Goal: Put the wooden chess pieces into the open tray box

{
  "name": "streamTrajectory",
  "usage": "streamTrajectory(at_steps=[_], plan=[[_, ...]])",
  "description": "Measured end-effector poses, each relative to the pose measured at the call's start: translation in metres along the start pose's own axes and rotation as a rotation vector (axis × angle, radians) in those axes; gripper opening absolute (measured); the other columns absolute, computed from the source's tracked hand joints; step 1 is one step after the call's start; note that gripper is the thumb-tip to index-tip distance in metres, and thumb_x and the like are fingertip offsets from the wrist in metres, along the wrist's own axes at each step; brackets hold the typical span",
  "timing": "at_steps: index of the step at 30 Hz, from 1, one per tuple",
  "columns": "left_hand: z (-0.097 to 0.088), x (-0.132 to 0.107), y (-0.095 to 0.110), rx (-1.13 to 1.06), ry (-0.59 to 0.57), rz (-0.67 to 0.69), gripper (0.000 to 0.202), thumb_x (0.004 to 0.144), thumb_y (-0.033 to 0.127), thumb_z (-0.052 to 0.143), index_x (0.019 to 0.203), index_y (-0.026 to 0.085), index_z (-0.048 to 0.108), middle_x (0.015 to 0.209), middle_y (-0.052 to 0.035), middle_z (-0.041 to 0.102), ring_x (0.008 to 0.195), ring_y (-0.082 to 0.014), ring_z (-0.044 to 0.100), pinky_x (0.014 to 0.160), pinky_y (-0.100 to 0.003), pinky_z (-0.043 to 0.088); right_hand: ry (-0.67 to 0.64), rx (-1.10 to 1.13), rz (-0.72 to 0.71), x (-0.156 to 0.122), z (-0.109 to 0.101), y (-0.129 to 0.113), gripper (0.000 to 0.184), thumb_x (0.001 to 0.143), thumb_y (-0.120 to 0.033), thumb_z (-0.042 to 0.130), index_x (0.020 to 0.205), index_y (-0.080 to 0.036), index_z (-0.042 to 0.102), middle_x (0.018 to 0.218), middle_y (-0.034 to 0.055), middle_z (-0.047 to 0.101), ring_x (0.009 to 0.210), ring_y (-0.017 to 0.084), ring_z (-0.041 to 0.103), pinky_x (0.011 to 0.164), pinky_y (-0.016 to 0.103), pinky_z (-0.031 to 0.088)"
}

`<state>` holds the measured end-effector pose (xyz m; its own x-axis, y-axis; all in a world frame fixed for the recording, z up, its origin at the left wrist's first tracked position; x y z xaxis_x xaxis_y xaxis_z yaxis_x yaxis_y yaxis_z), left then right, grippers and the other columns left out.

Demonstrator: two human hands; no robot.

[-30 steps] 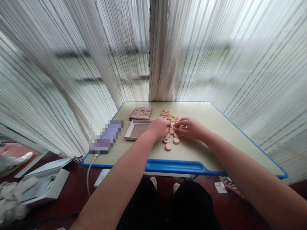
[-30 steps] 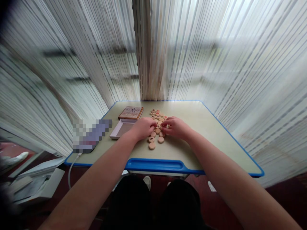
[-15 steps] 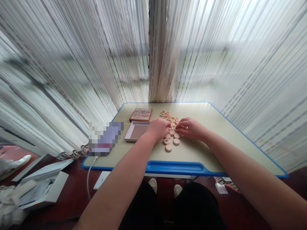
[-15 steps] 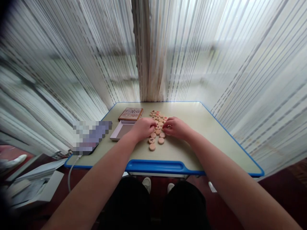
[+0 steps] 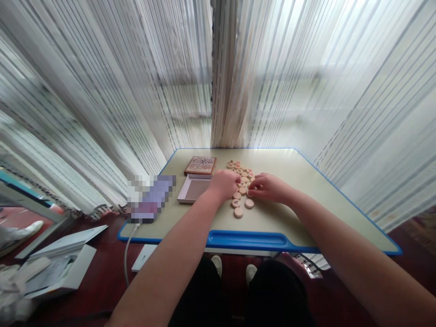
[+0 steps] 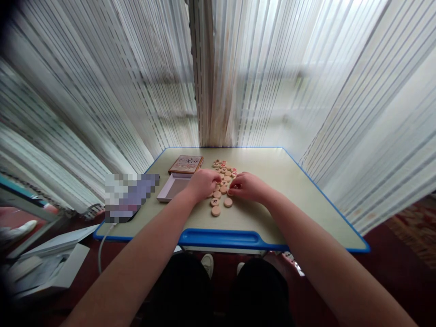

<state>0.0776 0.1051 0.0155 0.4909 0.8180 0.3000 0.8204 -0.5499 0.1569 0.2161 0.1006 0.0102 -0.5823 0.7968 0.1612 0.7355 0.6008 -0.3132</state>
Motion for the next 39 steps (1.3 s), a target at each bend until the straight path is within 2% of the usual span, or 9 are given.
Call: streamTrajectory(at_steps=[5,9,13,17,23,27,32,39], plan=[[-0.003,-0.002,0.002,-0.004,0.003,-0.002,0.027,0.076,0.015,0.045,0.085,0.019,0.071,0.092,-0.0051,0.072,0.092,-0.0216,0.063,0.086,-0.036,0.045,-0.013,0.009,-0.045,-0.003,-0.001,-0.002,0.023,0.075,-0.037,0.061,0.082,-0.019,0.073,0.074,0.0060,0.062,0.074,0.018,0.055,0.069,0.029,0.043],[-0.005,-0.004,0.003,-0.015,0.001,-0.008,0.029,0.076,0.013,0.044,0.086,0.018,0.071,0.093,-0.0056,0.072,0.091,-0.0208,0.063,0.085,-0.034,0.046,0.014,0.035,-0.022,-0.003,-0.001,-0.002,0.020,0.073,-0.035,0.062,0.078,-0.018,0.071,0.072,0.0047,0.061,0.069,0.016,0.053,0.064,0.027,0.042],[-0.004,-0.005,0.003,-0.053,-0.017,0.022,0.030,0.072,0.009,0.046,0.086,0.018,0.071,0.094,-0.0047,0.071,0.092,-0.0195,0.062,0.084,-0.030,0.047,0.083,0.052,0.028,-0.002,0.000,0.000,0.010,0.066,-0.024,0.064,0.074,-0.018,0.064,0.072,0.0019,0.059,0.066,0.014,0.051,0.061,0.025,0.040],[-0.002,-0.004,0.003,-0.076,-0.025,0.033,0.031,0.072,0.007,0.045,0.084,0.019,0.071,0.093,-0.0044,0.071,0.091,-0.0185,0.062,0.084,-0.028,0.047,0.118,0.061,-0.018,-0.001,0.002,-0.001,0.007,0.064,-0.016,0.062,0.070,-0.018,0.060,0.075,0.0016,0.060,0.069,0.014,0.052,0.064,0.025,0.041],[-0.003,-0.006,0.009,-0.172,0.050,0.088,0.023,0.076,0.019,0.049,0.081,0.019,0.071,0.086,-0.0043,0.071,0.084,-0.0180,0.062,0.079,-0.028,0.048,0.142,0.064,-0.049,0.000,0.004,0.001,0.005,0.069,-0.020,0.063,0.073,-0.020,0.066,0.076,0.0033,0.063,0.076,0.017,0.055,0.072,0.028,0.044],[-0.001,-0.008,0.010,-0.181,0.051,0.108,0.018,0.073,0.025,0.054,0.078,0.019,0.070,0.083,-0.0040,0.070,0.081,-0.0186,0.062,0.077,-0.029,0.048,0.129,0.058,-0.042,0.000,0.004,0.001,0.008,0.069,-0.023,0.065,0.076,-0.020,0.068,0.075,0.0037,0.063,0.075,0.017,0.056,0.072,0.029,0.044],[-0.005,-0.007,0.005,-0.221,0.114,0.066,0.024,0.073,0.023,0.053,0.090,0.018,0.068,0.092,-0.0046,0.069,0.086,-0.0180,0.061,0.080,-0.028,0.048,0.034,0.102,-0.033,-0.002,0.003,0.001,0.017,0.069,-0.028,0.067,0.082,-0.019,0.070,0.078,0.0033,0.064,0.071,0.015,0.055,0.069,0.028,0.044],[-0.005,-0.006,0.003,-0.157,0.096,0.002,0.024,0.076,0.023,0.049,0.089,0.018,0.068,0.092,-0.0051,0.070,0.088,-0.0197,0.062,0.081,-0.031,0.048,0.014,0.126,0.022,-0.004,0.000,-0.001,0.021,0.070,-0.031,0.066,0.086,-0.019,0.072,0.086,0.0050,0.062,0.069,0.014,0.055,0.067,0.027,0.045]])
Point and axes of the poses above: each hand's wrist, its own x-axis towards the middle knuckle, its own z-axis out of the palm, y = z × x, the point moved 5 cm from there along x, towards the middle knuckle
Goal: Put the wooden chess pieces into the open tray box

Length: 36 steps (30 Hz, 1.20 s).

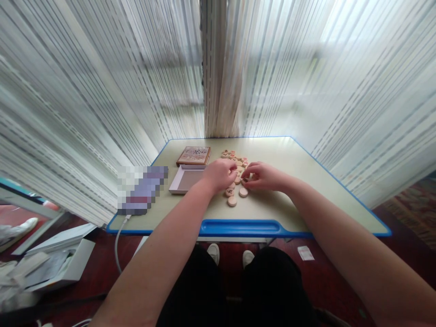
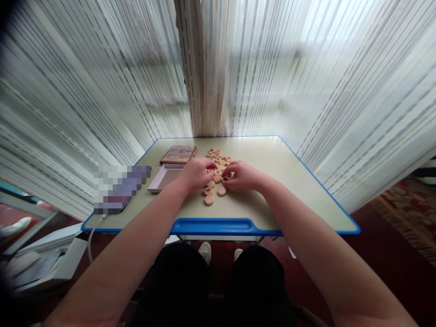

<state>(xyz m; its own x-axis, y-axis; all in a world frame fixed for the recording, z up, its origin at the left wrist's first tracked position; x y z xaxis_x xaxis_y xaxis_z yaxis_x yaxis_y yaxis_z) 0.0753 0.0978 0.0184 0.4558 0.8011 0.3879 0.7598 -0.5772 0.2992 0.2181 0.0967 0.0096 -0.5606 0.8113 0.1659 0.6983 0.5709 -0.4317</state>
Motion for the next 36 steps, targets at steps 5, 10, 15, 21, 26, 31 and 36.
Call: streamTrajectory(at_steps=[5,10,15,21,26,31,36], plan=[[0.001,0.001,0.000,0.053,-0.017,0.007,0.025,0.078,0.023,0.046,0.084,0.019,0.070,0.089,-0.0053,0.070,0.087,-0.0200,0.061,0.081,-0.031,0.048,0.050,0.025,-0.011,0.000,-0.003,0.001,0.020,0.073,-0.032,0.062,0.084,-0.019,0.073,0.086,0.0058,0.062,0.071,0.015,0.056,0.066,0.026,0.045],[0.006,-0.001,0.004,0.026,-0.088,0.099,0.022,0.076,0.025,0.050,0.077,0.019,0.072,0.082,-0.0052,0.068,0.086,-0.0196,0.058,0.080,-0.030,0.047,0.227,-0.069,0.038,0.000,-0.015,0.014,0.020,0.078,-0.028,0.055,0.073,-0.018,0.071,0.081,0.0057,0.064,0.066,0.014,0.056,0.066,0.027,0.043],[0.011,-0.002,0.004,0.047,-0.112,0.106,0.026,0.073,0.042,0.058,0.074,0.020,0.072,0.083,-0.0069,0.065,0.090,-0.0223,0.055,0.081,-0.033,0.046,0.147,-0.118,0.049,-0.003,-0.014,0.010,0.018,0.076,-0.027,0.056,0.074,-0.018,0.072,0.080,0.0053,0.064,0.065,0.014,0.056,0.065,0.027,0.042],[0.012,-0.002,0.006,0.046,-0.137,0.109,0.030,0.072,0.048,0.061,0.072,0.020,0.070,0.082,-0.0068,0.063,0.087,-0.0222,0.054,0.078,-0.032,0.046,0.024,-0.087,0.029,-0.004,-0.007,0.001,0.017,0.069,-0.034,0.067,0.077,-0.020,0.072,0.077,0.0038,0.062,0.069,0.015,0.055,0.064,0.026,0.043],[0.012,-0.002,0.006,0.059,-0.142,0.117,0.023,0.075,0.039,0.058,0.078,0.020,0.071,0.084,-0.0068,0.064,0.089,-0.0214,0.055,0.080,-0.031,0.046,0.009,-0.017,-0.035,-0.002,-0.002,0.001,0.018,0.071,-0.020,0.062,0.084,-0.020,0.073,0.081,0.0046,0.062,0.072,0.015,0.057,0.068,0.026,0.044],[0.010,-0.003,0.006,0.061,-0.117,0.114,0.021,0.075,0.029,0.054,0.084,0.020,0.071,0.088,-0.0064,0.066,0.093,-0.0223,0.056,0.084,-0.033,0.046,0.024,-0.008,-0.049,-0.003,-0.003,-0.002,0.022,0.074,-0.022,0.059,0.091,-0.019,0.072,0.084,0.0052,0.062,0.072,0.015,0.057,0.067,0.026,0.045],[0.009,-0.002,0.008,0.096,-0.128,0.098,0.022,0.074,0.035,0.055,0.078,0.019,0.070,0.085,-0.0067,0.067,0.088,-0.0224,0.057,0.082,-0.033,0.046,0.072,-0.070,0.013,-0.003,-0.006,-0.001,0.015,0.070,-0.031,0.066,0.077,-0.019,0.071,0.078,0.0042,0.061,0.069,0.015,0.055,0.065,0.026,0.043]])
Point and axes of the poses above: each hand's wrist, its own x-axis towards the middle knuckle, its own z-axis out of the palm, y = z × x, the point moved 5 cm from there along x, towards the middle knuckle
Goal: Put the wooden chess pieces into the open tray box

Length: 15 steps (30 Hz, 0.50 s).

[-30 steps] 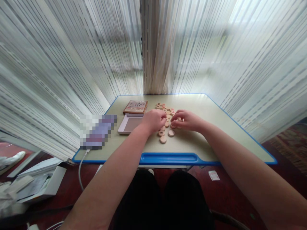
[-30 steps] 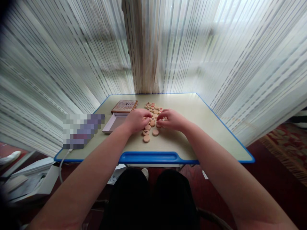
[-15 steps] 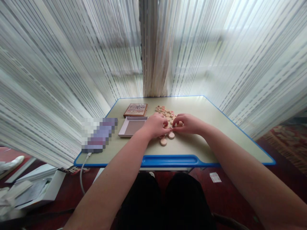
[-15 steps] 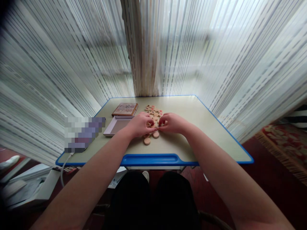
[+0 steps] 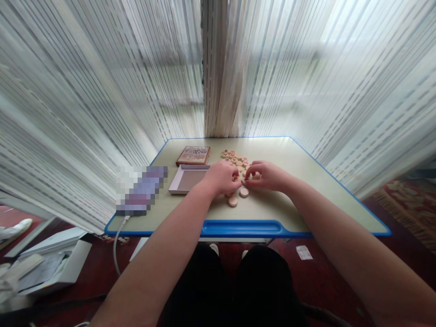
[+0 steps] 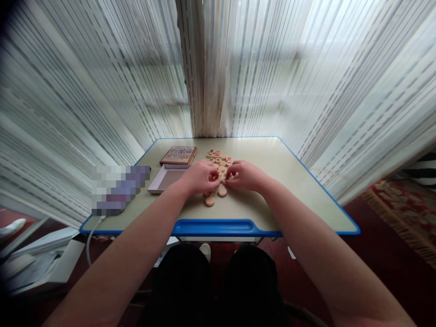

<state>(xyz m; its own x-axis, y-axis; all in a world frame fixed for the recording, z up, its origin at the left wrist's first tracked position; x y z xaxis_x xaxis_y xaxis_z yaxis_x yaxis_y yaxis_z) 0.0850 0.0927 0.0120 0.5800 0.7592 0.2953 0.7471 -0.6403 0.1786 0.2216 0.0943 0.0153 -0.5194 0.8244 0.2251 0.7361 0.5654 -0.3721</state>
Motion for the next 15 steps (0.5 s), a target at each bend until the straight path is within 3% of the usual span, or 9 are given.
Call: streamTrajectory(at_steps=[4,15], plan=[[0.0014,0.0003,0.0012,0.023,-0.029,0.008,0.020,0.073,0.035,0.056,0.072,0.019,0.068,0.080,-0.0063,0.066,0.085,-0.0218,0.057,0.081,-0.033,0.045,-0.009,-0.018,-0.030,0.0006,0.0011,-0.0006,0.013,0.070,-0.028,0.065,0.078,-0.020,0.072,0.076,0.0039,0.060,0.071,0.015,0.055,0.066,0.026,0.043],[0.0008,-0.0014,0.0027,0.055,-0.007,-0.005,0.024,0.075,0.038,0.053,0.081,0.020,0.068,0.088,-0.0073,0.064,0.091,-0.0236,0.053,0.083,-0.036,0.042,0.041,0.015,-0.037,-0.0003,-0.0050,0.0007,0.014,0.070,-0.018,0.057,0.075,-0.017,0.070,0.074,0.0035,0.061,0.067,0.014,0.054,0.066,0.026,0.042]])
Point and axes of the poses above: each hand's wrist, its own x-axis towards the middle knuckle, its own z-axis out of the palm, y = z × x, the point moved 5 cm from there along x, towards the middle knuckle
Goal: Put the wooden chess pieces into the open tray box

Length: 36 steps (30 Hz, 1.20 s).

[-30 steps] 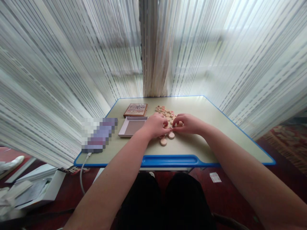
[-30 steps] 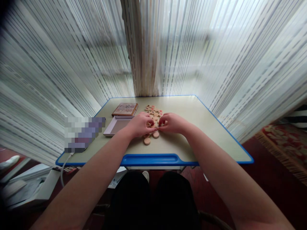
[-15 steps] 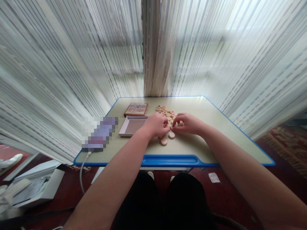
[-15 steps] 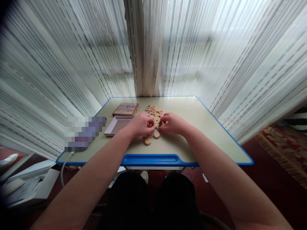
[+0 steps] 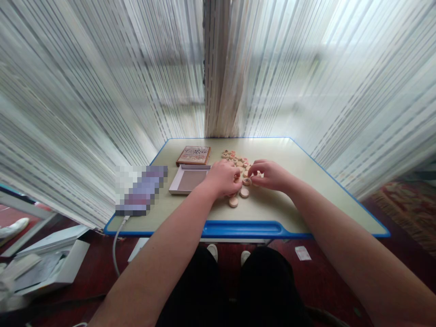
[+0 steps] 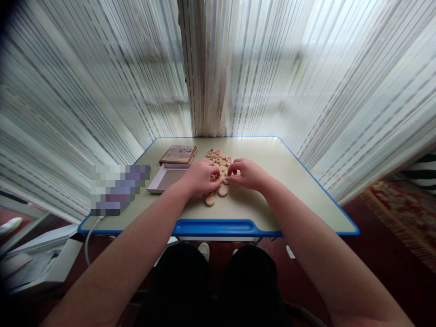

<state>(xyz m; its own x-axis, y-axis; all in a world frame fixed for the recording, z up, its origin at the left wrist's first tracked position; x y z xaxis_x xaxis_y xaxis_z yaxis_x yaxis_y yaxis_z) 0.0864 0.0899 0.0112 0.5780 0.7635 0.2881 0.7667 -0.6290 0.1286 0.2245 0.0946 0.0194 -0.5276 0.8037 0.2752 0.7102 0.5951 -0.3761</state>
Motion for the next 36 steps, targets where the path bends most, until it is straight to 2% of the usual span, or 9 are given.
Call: streamTrajectory(at_steps=[20,36], plan=[[0.0037,0.0005,-0.0002,0.004,-0.006,0.033,0.022,0.074,0.035,0.054,0.081,0.020,0.068,0.088,-0.0072,0.063,0.090,-0.0235,0.053,0.082,-0.036,0.042,-0.004,-0.016,-0.016,0.0012,0.0028,-0.0008,0.016,0.072,-0.023,0.055,0.069,-0.016,0.069,0.067,0.0035,0.059,0.060,0.013,0.051,0.060,0.025,0.039],[0.0005,0.0014,0.0025,0.020,-0.013,0.054,0.032,0.083,0.034,0.044,0.079,0.019,0.072,0.089,-0.0075,0.066,0.090,-0.0230,0.055,0.079,-0.035,0.043,-0.013,-0.025,0.001,0.0010,0.0002,-0.0002,0.019,0.073,-0.024,0.053,0.069,-0.016,0.069,0.069,0.0046,0.060,0.060,0.013,0.052,0.060,0.026,0.040]])
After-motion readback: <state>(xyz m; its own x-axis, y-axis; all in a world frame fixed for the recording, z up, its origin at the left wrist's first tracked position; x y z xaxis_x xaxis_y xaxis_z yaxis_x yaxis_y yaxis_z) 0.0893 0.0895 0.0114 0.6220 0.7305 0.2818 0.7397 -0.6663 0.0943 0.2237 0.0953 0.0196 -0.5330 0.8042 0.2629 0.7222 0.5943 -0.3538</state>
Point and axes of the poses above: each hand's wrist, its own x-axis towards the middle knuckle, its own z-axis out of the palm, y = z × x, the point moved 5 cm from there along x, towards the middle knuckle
